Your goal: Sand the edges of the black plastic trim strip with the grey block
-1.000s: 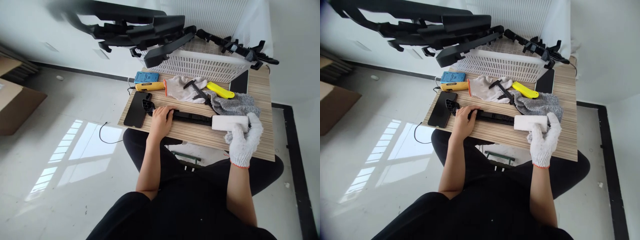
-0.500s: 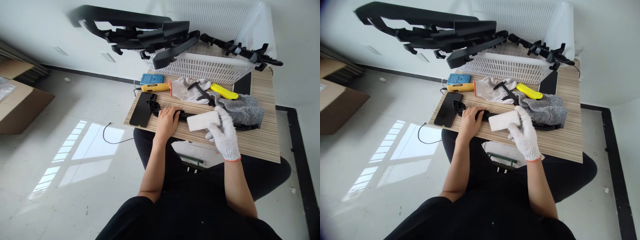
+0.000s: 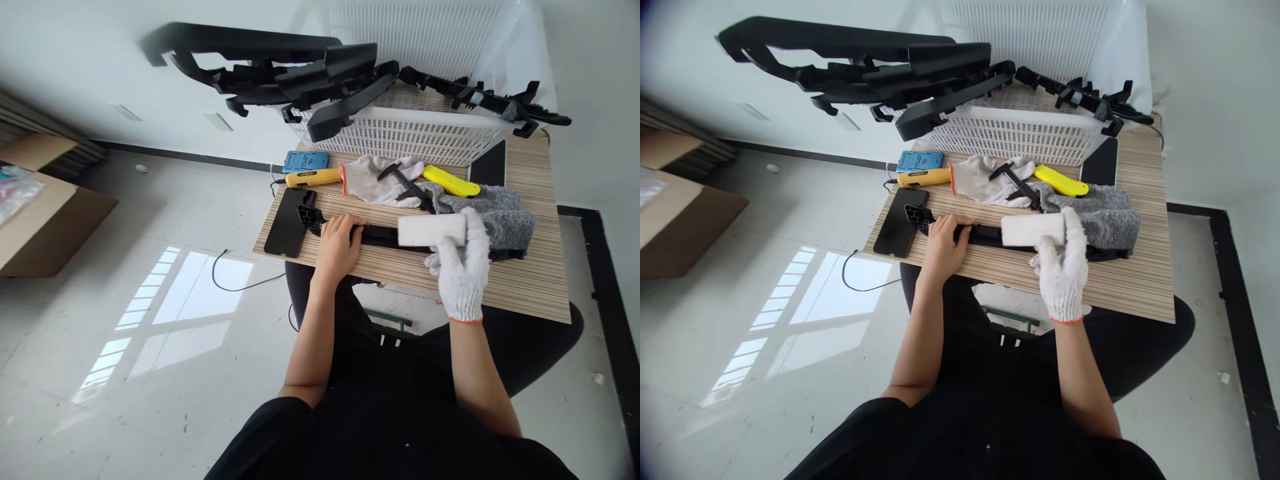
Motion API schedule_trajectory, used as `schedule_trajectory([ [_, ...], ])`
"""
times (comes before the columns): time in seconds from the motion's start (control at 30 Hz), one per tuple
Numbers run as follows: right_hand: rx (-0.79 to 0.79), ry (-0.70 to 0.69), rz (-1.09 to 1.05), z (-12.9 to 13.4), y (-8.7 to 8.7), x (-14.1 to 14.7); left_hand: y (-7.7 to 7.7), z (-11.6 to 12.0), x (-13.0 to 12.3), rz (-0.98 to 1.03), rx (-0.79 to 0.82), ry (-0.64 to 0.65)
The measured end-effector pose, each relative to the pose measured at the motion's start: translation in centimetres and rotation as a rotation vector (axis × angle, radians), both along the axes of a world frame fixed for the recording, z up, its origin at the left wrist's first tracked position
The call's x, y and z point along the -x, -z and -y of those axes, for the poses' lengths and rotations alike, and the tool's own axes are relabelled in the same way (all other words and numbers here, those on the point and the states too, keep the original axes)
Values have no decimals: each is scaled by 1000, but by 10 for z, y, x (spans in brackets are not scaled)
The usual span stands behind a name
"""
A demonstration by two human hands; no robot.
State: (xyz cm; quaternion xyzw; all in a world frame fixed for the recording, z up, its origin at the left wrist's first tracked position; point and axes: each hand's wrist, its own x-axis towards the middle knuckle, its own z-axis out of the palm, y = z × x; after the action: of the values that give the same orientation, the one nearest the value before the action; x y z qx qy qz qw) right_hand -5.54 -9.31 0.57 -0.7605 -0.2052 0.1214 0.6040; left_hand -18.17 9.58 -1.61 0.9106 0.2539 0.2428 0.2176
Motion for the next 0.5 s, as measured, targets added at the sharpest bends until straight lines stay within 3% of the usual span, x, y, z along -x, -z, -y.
schedule_trajectory([
  [0.1,85,-159,70,3,3,-2,1,-1,0,31,-4,1],
  [0.2,47,-81,92,6,4,-5,1,-2,0,52,9,2],
  [0.33,142,-200,112,9,2,-4,-2,0,0,35,56,-19],
  [0.43,87,-66,75,8,0,-2,-3,1,0,46,76,-19],
  [0.5,91,-114,27,7,-1,-1,-3,1,0,53,76,-14],
])
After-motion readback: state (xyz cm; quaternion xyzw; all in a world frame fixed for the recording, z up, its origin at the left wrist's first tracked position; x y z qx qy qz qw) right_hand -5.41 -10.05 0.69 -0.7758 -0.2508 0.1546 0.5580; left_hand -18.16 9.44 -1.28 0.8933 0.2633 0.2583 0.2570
